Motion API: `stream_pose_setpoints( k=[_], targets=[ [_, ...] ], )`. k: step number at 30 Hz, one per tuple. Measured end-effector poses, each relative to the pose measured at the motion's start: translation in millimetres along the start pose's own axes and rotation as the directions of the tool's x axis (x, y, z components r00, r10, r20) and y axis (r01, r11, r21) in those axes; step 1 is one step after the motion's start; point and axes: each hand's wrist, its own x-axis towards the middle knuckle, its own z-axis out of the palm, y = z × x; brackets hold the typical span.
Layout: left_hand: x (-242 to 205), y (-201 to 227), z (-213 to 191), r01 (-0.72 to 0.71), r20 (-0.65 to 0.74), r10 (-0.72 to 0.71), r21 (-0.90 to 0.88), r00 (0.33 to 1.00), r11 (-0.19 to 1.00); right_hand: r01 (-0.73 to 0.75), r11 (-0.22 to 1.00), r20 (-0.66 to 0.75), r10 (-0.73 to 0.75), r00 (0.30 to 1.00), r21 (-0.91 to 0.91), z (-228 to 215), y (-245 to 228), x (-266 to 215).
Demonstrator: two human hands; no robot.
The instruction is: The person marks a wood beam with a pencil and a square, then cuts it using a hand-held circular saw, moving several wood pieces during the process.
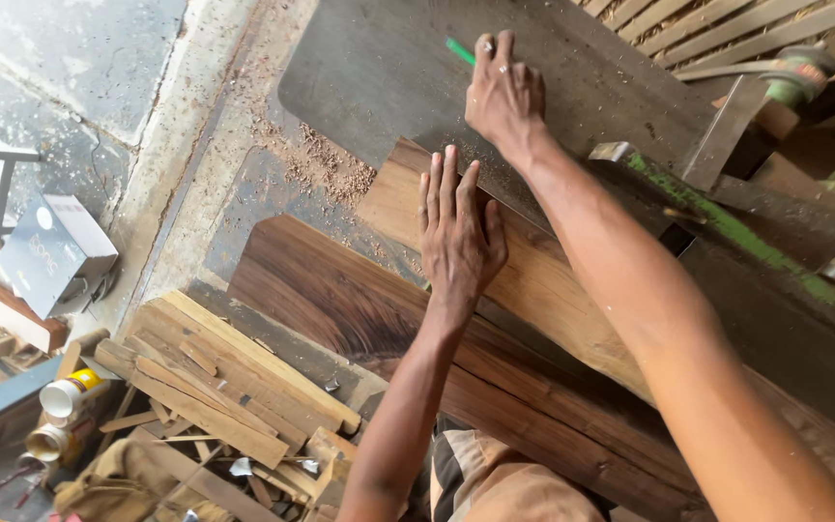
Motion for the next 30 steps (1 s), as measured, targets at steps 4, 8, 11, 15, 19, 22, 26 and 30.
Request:
stream_pose_setpoints(
  k=[4, 8, 11, 15, 19, 22, 26, 30],
  targets=[
    [-9, -6, 2, 0.033, -0.118, -0.04, -0.062, 0.992, 0.998, 0.021, 0.999, 0.152, -0.017, 0.988, -0.026, -18, 4, -3],
    [-12, -10, 0, 0.028, -0.154, -0.036, -0.055, 0.987, 0.998, 0.023, 0.882, 0.009, -0.031, 0.999, 0.472, -98, 39, -101],
    [-11, -13, -4, -0.022, -0.122, 0.012, -0.078, 0.992, 0.997, -0.125, 0.211, 0.09, 0.169, 0.981, 0.969, -154, 88, -179],
    [-7, -16, -2, -0.036, -0.091, 0.029, -0.066, 0.995, 0.997, -0.34, 0.866, 0.021, 0.357, 0.934, 0.367, -210, 177, -252],
    [-5, -16, -1, -0.1, -0.093, 0.098, -0.016, 0.991, 0.995, -0.543, 0.811, 0.452, 0.577, 0.68, -0.218, -193, 245, -256],
    [-8, -20, 1, -0.104, -0.074, 0.104, 0.003, 0.992, 0.995, -0.299, 0.898, 0.569, 0.437, 0.697, -0.323, -158, 268, -247],
    [-7, -34, 14, -0.117, -0.108, 0.116, -0.002, 0.987, 0.993, -0.053, 0.856, 0.566, 0.384, 0.729, -0.514, -150, 271, -237],
    [-3, -51, 20, -0.245, -0.153, 0.242, -0.002, 0.958, 0.969, 0.019, 0.82, 0.349, 0.223, 0.91, -0.573, -200, 246, -266]
  ],
)
